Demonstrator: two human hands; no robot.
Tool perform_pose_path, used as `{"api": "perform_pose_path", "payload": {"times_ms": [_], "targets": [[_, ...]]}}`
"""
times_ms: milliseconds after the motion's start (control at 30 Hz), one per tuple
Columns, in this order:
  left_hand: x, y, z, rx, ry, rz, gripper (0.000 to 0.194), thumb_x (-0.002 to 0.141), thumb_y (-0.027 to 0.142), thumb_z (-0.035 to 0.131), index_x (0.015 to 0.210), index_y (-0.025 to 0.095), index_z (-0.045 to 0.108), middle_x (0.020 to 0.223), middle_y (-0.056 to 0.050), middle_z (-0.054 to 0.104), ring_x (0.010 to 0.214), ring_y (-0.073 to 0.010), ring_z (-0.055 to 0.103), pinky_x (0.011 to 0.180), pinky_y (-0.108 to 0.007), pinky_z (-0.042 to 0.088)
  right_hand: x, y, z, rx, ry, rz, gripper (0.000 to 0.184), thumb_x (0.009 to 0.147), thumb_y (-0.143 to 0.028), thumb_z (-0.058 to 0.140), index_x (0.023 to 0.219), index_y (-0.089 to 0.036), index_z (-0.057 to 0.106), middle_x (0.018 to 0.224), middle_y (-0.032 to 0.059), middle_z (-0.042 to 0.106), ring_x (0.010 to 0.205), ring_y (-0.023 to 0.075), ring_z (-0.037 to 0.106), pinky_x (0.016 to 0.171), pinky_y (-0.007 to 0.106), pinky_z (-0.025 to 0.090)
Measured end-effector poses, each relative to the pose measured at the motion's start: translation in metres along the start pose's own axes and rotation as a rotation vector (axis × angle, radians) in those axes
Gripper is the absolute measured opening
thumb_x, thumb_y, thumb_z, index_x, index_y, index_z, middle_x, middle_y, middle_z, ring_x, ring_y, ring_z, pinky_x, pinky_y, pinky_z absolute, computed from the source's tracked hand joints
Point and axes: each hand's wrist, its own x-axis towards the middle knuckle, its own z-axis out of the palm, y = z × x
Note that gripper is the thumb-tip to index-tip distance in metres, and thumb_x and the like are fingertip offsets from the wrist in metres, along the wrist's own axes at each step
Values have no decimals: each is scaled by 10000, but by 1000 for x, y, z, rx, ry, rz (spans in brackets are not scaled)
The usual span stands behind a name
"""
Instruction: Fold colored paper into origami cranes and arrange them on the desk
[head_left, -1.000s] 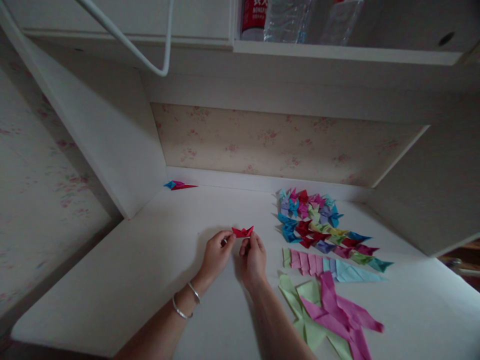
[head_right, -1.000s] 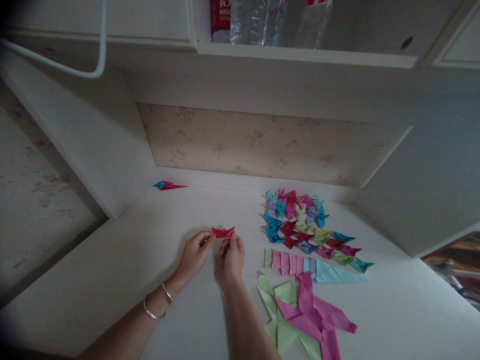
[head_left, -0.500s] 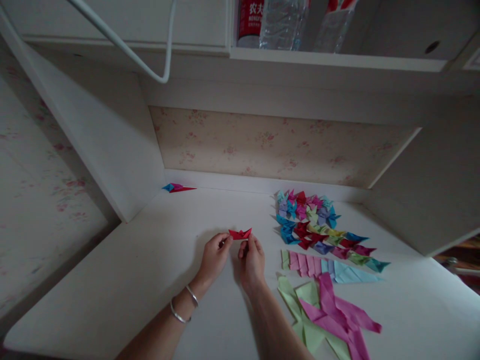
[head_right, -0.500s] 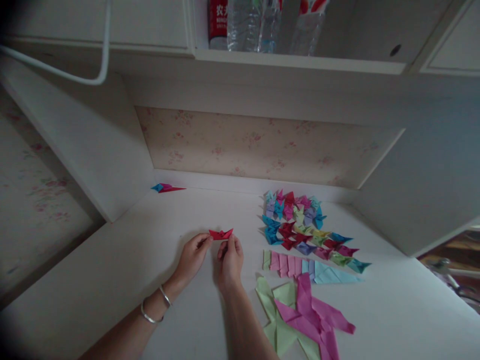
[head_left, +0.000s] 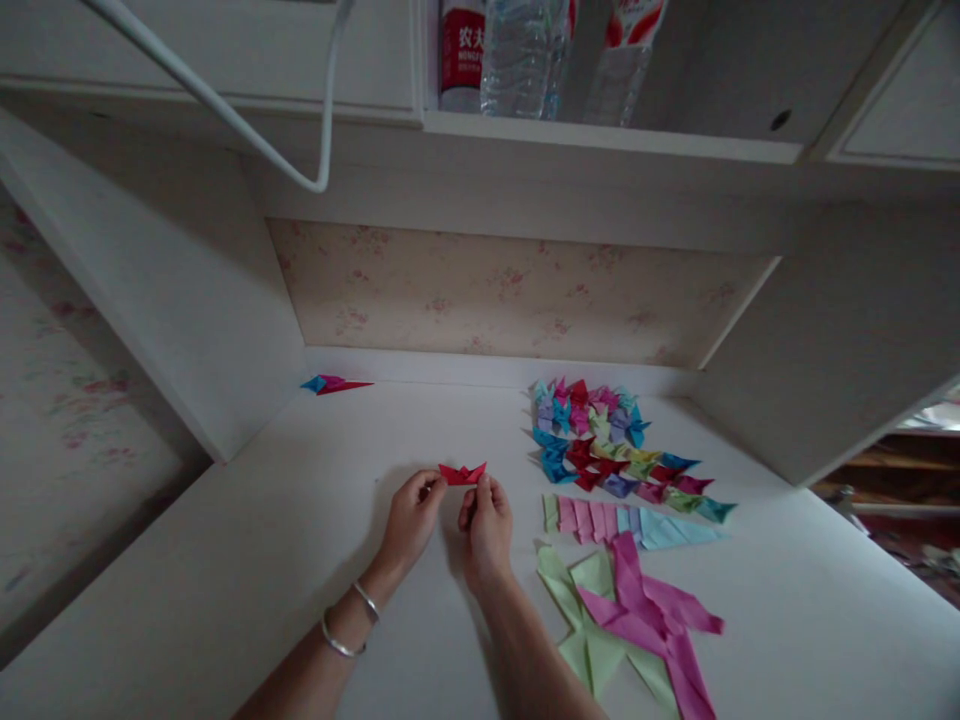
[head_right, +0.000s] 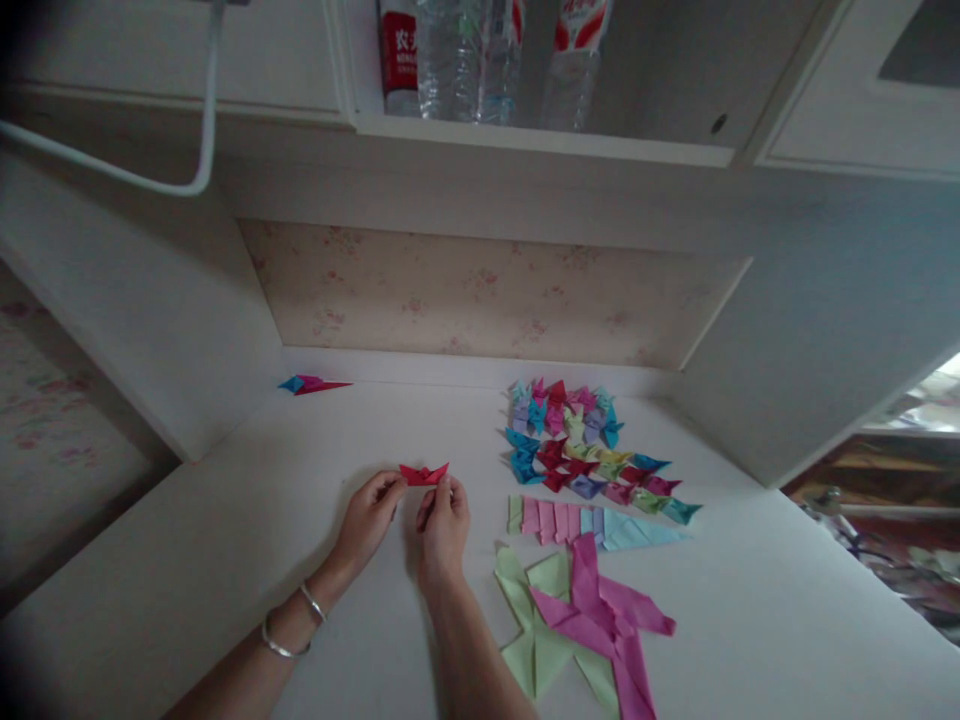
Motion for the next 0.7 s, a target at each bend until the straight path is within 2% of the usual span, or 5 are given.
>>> {"api": "perform_pose_path", "payload": {"times_ms": [267, 367, 500, 567, 700], "targets": [[-6, 7, 0, -16, -15, 133, 369, 821, 389, 579, 1123, 178, 596, 868, -40, 645, 562, -101, 535, 523, -213, 431, -12, -25, -5, -21, -40, 3, 379, 823, -565, 552, 824, -186, 536, 562, -75, 455, 401, 59, 371, 365, 177, 265], [-9, 10, 0, 15, -92, 174, 295, 855, 396, 536, 1029, 183, 643, 921, -63, 639, 576, -104, 547, 505, -213, 438, -16, -41, -11, -102, -99, -19, 373, 840, -553, 536, 829, -180, 552, 565, -72, 452, 401, 56, 360, 365, 175, 263], [-14, 12, 5, -12, -156, 87, 302, 867, 416, 521, 1021, 178, 626, 657, 3, 602, 513, -119, 532, 479, -218, 428, -21, -59, -25, -211, -137, -81, 350, 865, -523, 518, 808, -179, 554, 572, -66, 455, 404, 51, 353, 367, 171, 244], [-16, 15, 9, -3, -184, 58, 296, 863, 420, 530, 998, 178, 634, 589, 22, 576, 515, -128, 539, 495, -222, 433, -23, -68, -34, -258, -142, -99, 348, 866, -521, 518, 807, -181, 562, 565, -66, 453, 403, 53, 352, 368, 172, 239], [-19, 30, 21, 107, -245, 131, 250, 861, 403, 535, 841, 194, 670, 663, -2, 625, 577, -138, 568, 550, -230, 440, -25, -90, -55, -370, -198, -107, 346, 860, -514, 530, 789, -182, 596, 552, -57, 471, 410, 59, 368, 384, 180, 249]]}}
